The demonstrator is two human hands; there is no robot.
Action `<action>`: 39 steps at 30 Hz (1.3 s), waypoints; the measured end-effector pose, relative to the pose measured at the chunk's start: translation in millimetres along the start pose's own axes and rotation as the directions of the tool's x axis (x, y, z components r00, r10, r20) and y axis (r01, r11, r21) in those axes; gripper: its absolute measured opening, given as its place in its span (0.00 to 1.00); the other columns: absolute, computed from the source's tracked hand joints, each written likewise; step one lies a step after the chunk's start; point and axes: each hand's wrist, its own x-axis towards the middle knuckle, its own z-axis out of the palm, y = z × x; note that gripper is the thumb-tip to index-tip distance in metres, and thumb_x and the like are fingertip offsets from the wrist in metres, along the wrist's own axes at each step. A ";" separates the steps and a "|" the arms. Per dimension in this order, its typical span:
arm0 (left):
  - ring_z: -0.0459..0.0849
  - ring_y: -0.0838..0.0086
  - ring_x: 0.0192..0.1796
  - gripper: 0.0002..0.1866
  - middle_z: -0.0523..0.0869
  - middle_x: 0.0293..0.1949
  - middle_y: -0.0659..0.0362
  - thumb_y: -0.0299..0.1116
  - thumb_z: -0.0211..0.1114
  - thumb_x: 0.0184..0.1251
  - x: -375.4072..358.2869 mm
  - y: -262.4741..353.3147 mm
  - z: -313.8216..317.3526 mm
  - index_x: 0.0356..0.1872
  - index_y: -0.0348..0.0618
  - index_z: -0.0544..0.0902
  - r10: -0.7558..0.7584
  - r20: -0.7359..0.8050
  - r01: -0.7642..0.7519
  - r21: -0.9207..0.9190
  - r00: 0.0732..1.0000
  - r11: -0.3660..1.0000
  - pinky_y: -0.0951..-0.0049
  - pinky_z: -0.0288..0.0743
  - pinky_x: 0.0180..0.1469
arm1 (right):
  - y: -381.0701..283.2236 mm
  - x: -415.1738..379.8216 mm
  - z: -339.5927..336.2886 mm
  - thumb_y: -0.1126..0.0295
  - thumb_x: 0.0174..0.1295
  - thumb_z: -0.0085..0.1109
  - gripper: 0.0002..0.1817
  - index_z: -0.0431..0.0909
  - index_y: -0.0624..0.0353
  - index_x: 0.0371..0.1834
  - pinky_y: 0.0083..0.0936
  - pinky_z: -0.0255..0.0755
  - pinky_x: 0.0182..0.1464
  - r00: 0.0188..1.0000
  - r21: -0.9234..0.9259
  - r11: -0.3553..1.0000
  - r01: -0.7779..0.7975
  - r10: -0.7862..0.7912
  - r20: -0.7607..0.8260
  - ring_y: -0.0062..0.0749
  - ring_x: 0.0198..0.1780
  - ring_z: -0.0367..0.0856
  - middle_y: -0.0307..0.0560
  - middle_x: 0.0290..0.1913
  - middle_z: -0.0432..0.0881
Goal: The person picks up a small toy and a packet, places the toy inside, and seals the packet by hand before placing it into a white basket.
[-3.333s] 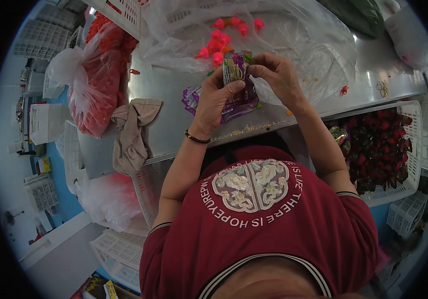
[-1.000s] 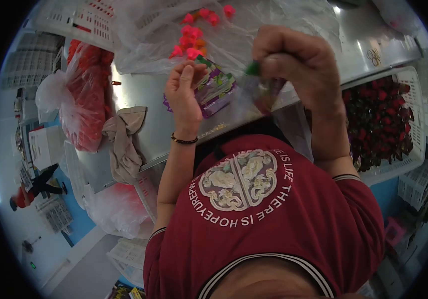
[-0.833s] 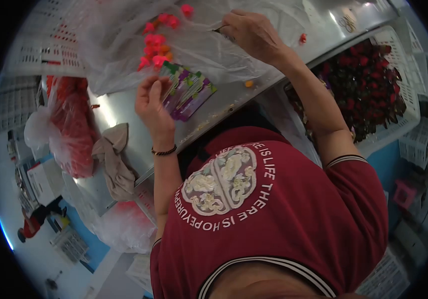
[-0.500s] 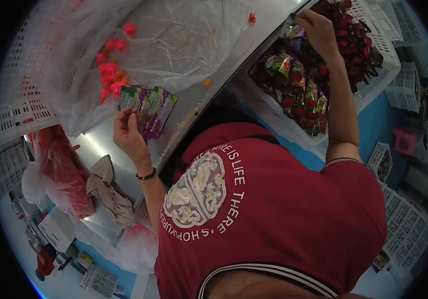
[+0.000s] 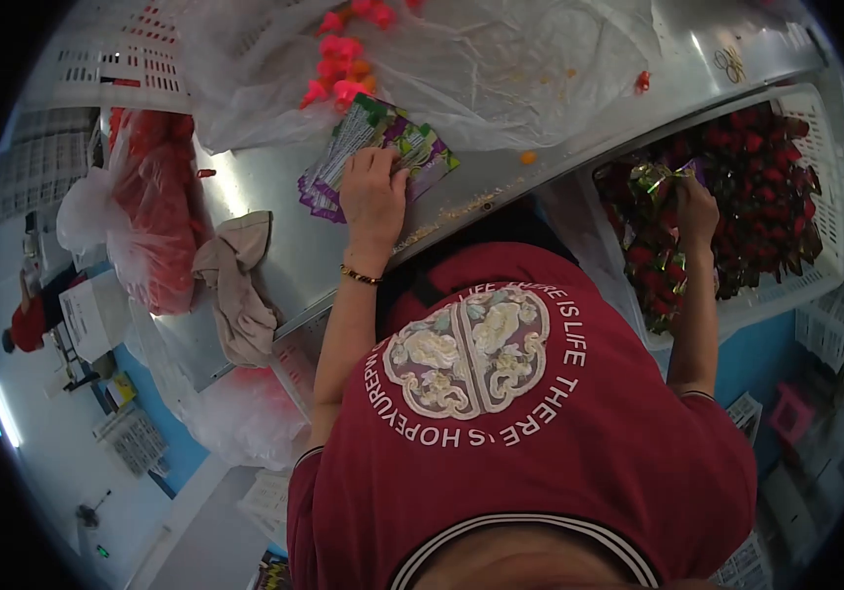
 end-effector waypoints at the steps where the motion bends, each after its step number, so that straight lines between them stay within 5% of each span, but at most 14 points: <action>1: 0.77 0.60 0.46 0.11 0.79 0.39 0.56 0.27 0.70 0.52 0.5 0.8 0.0 0.37 0.44 0.79 -0.009 -0.012 0.009 0.010 1.000 1.000 0.63 0.73 0.47 | -5.4 6.1 -11.2 0.67 0.60 0.57 0.06 0.77 0.57 0.34 0.42 0.73 0.40 0.992 -0.026 0.999 -0.036 0.039 0.120 0.49 0.38 0.81 0.50 0.33 0.82; 4: 0.78 0.60 0.45 0.13 0.79 0.39 0.57 0.28 0.71 0.51 3.4 4.2 1.9 0.39 0.44 0.79 -0.050 -0.001 0.050 0.043 0.999 0.998 0.63 0.74 0.47 | -43.2 35.8 -50.0 0.67 0.59 0.59 0.07 0.77 0.60 0.32 0.41 0.73 0.41 0.881 -0.224 0.975 -0.004 0.110 0.461 0.49 0.40 0.81 0.51 0.34 0.82; 5: 0.78 0.60 0.46 0.14 0.79 0.39 0.57 0.29 0.71 0.51 5.7 5.5 2.5 0.39 0.44 0.79 -0.067 0.014 0.066 0.066 0.998 0.996 0.62 0.74 0.47 | -64.1 48.8 -63.3 0.67 0.59 0.59 0.07 0.77 0.60 0.32 0.41 0.73 0.41 0.886 -0.216 0.976 0.007 0.095 0.454 0.49 0.40 0.81 0.51 0.34 0.82; 9: 0.79 0.60 0.46 0.15 0.78 0.39 0.56 0.31 0.73 0.50 14.6 6.9 3.2 0.38 0.44 0.79 -0.084 0.040 0.079 0.120 0.996 0.990 0.62 0.76 0.46 | -169.2 96.9 -79.6 0.67 0.58 0.60 0.09 0.80 0.62 0.34 0.37 0.73 0.42 0.981 0.487 0.867 0.103 -0.168 0.092 0.50 0.39 0.81 0.54 0.35 0.83; 11: 0.79 0.59 0.46 0.14 0.79 0.39 0.55 0.31 0.71 0.50 17.2 9.0 1.9 0.38 0.43 0.78 -0.058 0.031 0.054 0.121 0.998 0.991 0.62 0.77 0.45 | -229.6 124.9 -67.0 0.68 0.58 0.60 0.09 0.81 0.61 0.36 0.36 0.73 0.42 0.942 0.720 0.683 0.119 -0.308 0.137 0.50 0.38 0.81 0.53 0.34 0.82; 14: 0.79 0.59 0.45 0.12 0.79 0.39 0.54 0.29 0.68 0.52 18.0 6.2 9.9 0.37 0.41 0.78 -0.029 0.021 0.026 0.148 0.999 0.989 0.61 0.78 0.43 | -320.1 167.2 -23.5 0.71 0.58 0.60 0.09 0.82 0.60 0.41 0.34 0.73 0.44 0.823 0.723 0.552 0.416 -0.566 -0.041 0.47 0.40 0.81 0.53 0.39 0.82; 17: 0.80 0.58 0.44 0.09 0.79 0.40 0.53 0.28 0.64 0.53 18.2 8.2 8.1 0.36 0.39 0.78 -0.025 0.006 0.024 0.168 1.000 0.985 0.61 0.79 0.41 | -403.1 192.3 18.3 0.73 0.55 0.58 0.16 0.80 0.54 0.48 0.38 0.72 0.51 0.677 0.555 0.433 0.710 -0.636 -0.370 0.47 0.51 0.77 0.49 0.43 0.81; 19: 0.80 0.58 0.44 0.08 0.79 0.40 0.52 0.27 0.62 0.53 16.7 9.4 8.0 0.35 0.39 0.79 -0.032 0.020 0.028 0.158 0.999 0.987 0.61 0.79 0.40 | -428.5 196.8 44.2 0.73 0.55 0.58 0.16 0.80 0.53 0.49 0.39 0.71 0.52 0.632 0.420 0.479 0.771 -0.660 -0.407 0.46 0.52 0.76 0.48 0.44 0.81; 21: 0.80 0.58 0.44 0.07 0.79 0.40 0.52 0.26 0.62 0.53 17.5 6.2 10.7 0.34 0.39 0.79 0.003 -0.027 0.001 0.162 1.000 0.987 0.62 0.79 0.41 | -428.5 193.8 53.0 0.73 0.55 0.57 0.16 0.80 0.52 0.49 0.40 0.71 0.54 0.585 0.269 0.521 0.810 -0.684 -0.436 0.45 0.54 0.76 0.46 0.45 0.81; 23: 0.80 0.58 0.43 0.07 0.79 0.40 0.52 0.26 0.62 0.53 18.5 4.9 11.3 0.34 0.39 0.79 0.004 -0.011 -0.002 0.170 1.000 0.986 0.62 0.79 0.40 | -413.1 197.2 47.3 0.73 0.54 0.59 0.16 0.80 0.51 0.48 0.39 0.69 0.57 0.690 0.386 0.598 0.702 -0.705 -0.162 0.44 0.54 0.76 0.44 0.45 0.82; 27: 0.81 0.59 0.41 0.06 0.79 0.38 0.53 0.26 0.62 0.54 19.7 0.8 15.5 0.34 0.40 0.79 0.024 -0.025 -0.018 0.207 0.999 0.978 0.63 0.80 0.38 | -359.9 188.5 45.3 0.72 0.52 0.62 0.17 0.80 0.52 0.48 0.37 0.69 0.56 0.750 0.377 0.649 0.661 -0.595 -0.290 0.44 0.52 0.76 0.44 0.42 0.82; 29: 0.82 0.59 0.40 0.06 0.79 0.37 0.53 0.26 0.61 0.54 23.5 0.2 17.1 0.34 0.40 0.79 0.007 -0.026 -0.001 0.208 1.000 0.978 0.63 0.79 0.37 | -339.0 176.6 26.0 0.71 0.51 0.65 0.17 0.80 0.54 0.46 0.36 0.69 0.55 0.847 0.584 0.620 0.524 -0.452 -0.280 0.43 0.49 0.75 0.45 0.41 0.82; 34: 0.83 0.61 0.39 0.06 0.79 0.35 0.54 0.26 0.61 0.55 29.0 1.8 21.3 0.34 0.40 0.78 0.013 -0.038 -0.003 0.257 0.999 0.966 0.63 0.79 0.35 | -313.7 155.0 22.0 0.70 0.52 0.67 0.18 0.79 0.56 0.48 0.35 0.70 0.53 0.808 0.508 0.633 0.585 -0.513 -0.291 0.44 0.48 0.74 0.45 0.44 0.81; 39: 0.82 0.57 0.40 0.09 0.78 0.37 0.53 0.26 0.66 0.54 21.0 2.9 7.4 0.36 0.40 0.78 -0.115 -0.025 0.115 0.015 0.993 0.993 0.62 0.78 0.39 | -309.6 148.6 9.9 0.72 0.53 0.65 0.20 0.79 0.58 0.51 0.34 0.70 0.53 0.810 0.547 0.618 0.565 -0.542 -0.224 0.45 0.49 0.73 0.47 0.43 0.81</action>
